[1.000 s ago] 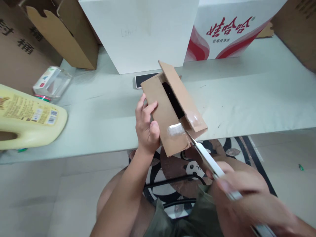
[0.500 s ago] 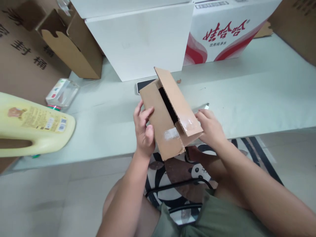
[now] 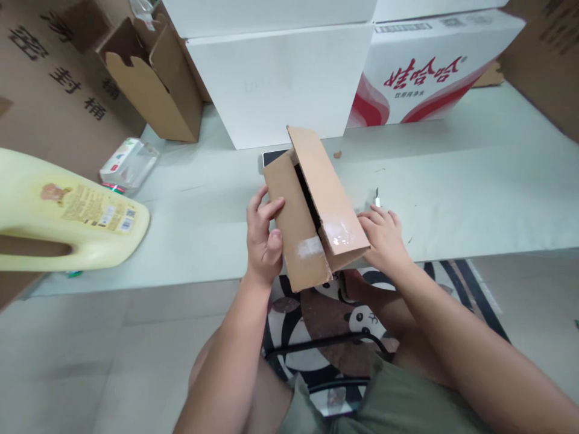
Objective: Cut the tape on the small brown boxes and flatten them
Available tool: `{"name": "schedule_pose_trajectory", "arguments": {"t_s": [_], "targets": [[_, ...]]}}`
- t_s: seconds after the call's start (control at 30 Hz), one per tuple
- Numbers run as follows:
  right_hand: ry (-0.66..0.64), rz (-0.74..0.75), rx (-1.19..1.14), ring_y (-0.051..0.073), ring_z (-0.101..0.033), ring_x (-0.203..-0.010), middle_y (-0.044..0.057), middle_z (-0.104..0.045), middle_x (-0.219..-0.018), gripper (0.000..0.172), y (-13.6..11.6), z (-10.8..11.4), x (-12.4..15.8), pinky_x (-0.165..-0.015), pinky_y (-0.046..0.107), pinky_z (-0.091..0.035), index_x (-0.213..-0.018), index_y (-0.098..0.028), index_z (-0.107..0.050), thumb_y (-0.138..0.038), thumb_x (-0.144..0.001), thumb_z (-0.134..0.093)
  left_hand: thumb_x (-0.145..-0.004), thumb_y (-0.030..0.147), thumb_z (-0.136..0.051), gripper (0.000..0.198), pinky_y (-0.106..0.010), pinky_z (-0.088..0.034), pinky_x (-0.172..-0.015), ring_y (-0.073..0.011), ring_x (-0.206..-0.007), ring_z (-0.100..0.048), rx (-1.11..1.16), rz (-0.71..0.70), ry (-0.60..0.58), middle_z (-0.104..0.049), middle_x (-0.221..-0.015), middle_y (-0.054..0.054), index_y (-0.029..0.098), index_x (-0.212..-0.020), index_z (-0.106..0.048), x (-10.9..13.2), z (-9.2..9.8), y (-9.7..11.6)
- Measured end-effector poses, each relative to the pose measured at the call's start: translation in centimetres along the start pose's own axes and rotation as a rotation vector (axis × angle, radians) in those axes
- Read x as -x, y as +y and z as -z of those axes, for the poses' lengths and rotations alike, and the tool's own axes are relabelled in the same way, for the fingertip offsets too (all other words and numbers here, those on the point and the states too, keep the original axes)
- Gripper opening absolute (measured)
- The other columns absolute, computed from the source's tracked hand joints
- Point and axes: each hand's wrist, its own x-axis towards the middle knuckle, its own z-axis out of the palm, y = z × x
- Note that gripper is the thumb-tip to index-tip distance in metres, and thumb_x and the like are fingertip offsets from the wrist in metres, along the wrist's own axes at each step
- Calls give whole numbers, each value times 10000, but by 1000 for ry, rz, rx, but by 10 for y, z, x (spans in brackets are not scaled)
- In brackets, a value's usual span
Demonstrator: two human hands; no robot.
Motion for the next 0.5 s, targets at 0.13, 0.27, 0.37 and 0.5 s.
{"name": "schedule_pose_trajectory", "arguments": {"t_s": [0.13, 0.27, 0.37, 0.5], "targets": [[-22, -49, -152, 379, -534, -1401, 111, -762, -1178, 511, 0, 2, -1, -1196, 673, -298, -951, -242, -771, -418, -1026, -296, -942, 659, -550, 522, -503, -502, -1097, -352, -1466, -488, 37, 161, 56, -535, -1546, -127, 295, -1298, -661, -4, 12, -3], [6, -69, -342, 359, -552, -1401, 94, -769, -1143, 607, 2, 4, -1, -1203, 652, -324, -891, -258, -739, -545, -1034, -223, -890, 802, -444, 676, -537, -556, -1021, -378, -1315, -629, 308, 513, 143, -734, -1283, -149, 231, -1098, -741, -13, 20, 2], [51, -106, -483, 362, -572, -1385, 104, -757, -1182, 600, 4, 7, 2, -1204, 624, -367, -950, -256, -721, -617, -1018, -247, -832, 859, -431, 727, -510, -613, -900, -361, -1129, -730, 502, 653, 230, -795, -1046, -129, 228, -1010, -747, -19, 25, 9], [70, -49, -571, 335, -650, -1280, 137, -692, -1349, 618, 7, 7, 7, -1071, 550, -530, -1287, -245, -624, -636, -1020, -226, -663, 606, -806, 499, -401, -615, -839, -304, -1020, -752, 509, 661, 285, -790, -1014, -85, 214, -967, -748, -22, 31, 12]]}}
